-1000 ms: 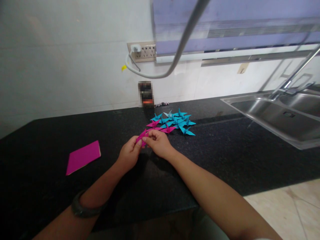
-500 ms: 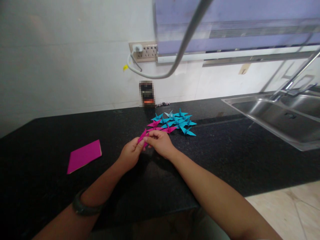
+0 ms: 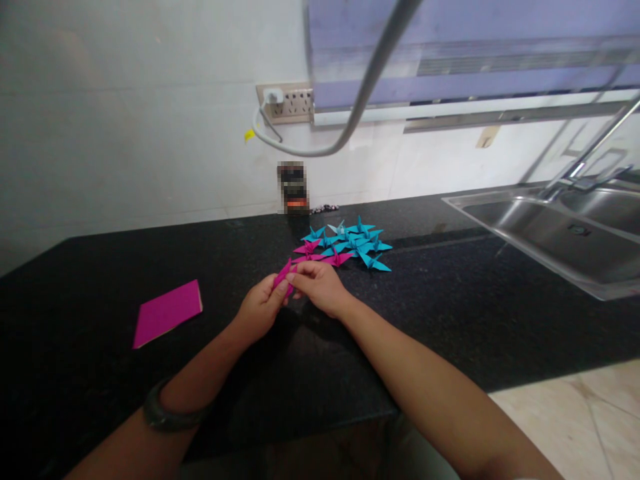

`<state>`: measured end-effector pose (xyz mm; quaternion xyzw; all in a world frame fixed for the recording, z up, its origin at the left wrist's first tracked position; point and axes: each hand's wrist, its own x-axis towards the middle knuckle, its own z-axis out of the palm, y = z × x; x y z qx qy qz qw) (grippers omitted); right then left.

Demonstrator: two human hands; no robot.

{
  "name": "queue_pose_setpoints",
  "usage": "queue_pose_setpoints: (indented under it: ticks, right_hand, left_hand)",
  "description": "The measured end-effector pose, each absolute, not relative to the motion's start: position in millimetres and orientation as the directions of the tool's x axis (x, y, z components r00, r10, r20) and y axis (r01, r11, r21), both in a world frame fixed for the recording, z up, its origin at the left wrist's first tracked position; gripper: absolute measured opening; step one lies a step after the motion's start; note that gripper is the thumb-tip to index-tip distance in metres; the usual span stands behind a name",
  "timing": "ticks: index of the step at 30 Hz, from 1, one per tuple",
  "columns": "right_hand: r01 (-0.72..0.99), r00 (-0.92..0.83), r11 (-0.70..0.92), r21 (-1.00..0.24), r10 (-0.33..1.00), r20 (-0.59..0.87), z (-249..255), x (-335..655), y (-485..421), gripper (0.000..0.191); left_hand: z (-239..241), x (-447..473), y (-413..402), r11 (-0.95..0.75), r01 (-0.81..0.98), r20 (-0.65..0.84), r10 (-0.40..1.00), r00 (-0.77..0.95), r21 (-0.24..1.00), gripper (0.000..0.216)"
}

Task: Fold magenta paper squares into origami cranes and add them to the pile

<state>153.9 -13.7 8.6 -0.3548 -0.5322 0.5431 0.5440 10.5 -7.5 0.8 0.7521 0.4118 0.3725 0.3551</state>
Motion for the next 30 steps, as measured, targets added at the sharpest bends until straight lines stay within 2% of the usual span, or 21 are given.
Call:
queue_pose_setpoints:
  ticks: [8,13,16,22,30]
  right_hand:
    - [-0.212,-0.107,0.142,-0.967,0.980,0.167,7.3,153.5,-11.8,0.019]
    - [-0.178,-0.021,0.181,-0.967,0.982,0.188,7.6,153.0,-11.7,0.018]
    - [-0.183,-0.054,0.176,-0.967,0.981,0.188,8.0,152.8,-12.6,0.018]
    - [-0.225,-0.144,0.147,-0.963,0.973,0.182,3.6,152.1,-12.0,0.022]
    - [-0.304,-0.126,0.105,-0.947,0.981,0.149,2.1,152.1,-10.2,0.019]
  left_hand:
    - [-4.7,10.2,-6.6,-0.351,0.245,0.227,0.878,0.421,0.903,0.031]
    - [-4.2,12.8,-5.6,-0.290,0.184,0.233,0.932,0.279,0.939,0.025]
    - [-1.9,12.6,-5.1,-0.254,0.146,0.217,0.949,0.227,0.956,0.022]
    - [0.7,9.9,-6.9,-0.363,0.333,0.289,0.924,0.252,0.870,0.022]
    - [0.7,11.0,-10.8,-0.478,0.411,0.304,0.855,0.420,0.776,0.030]
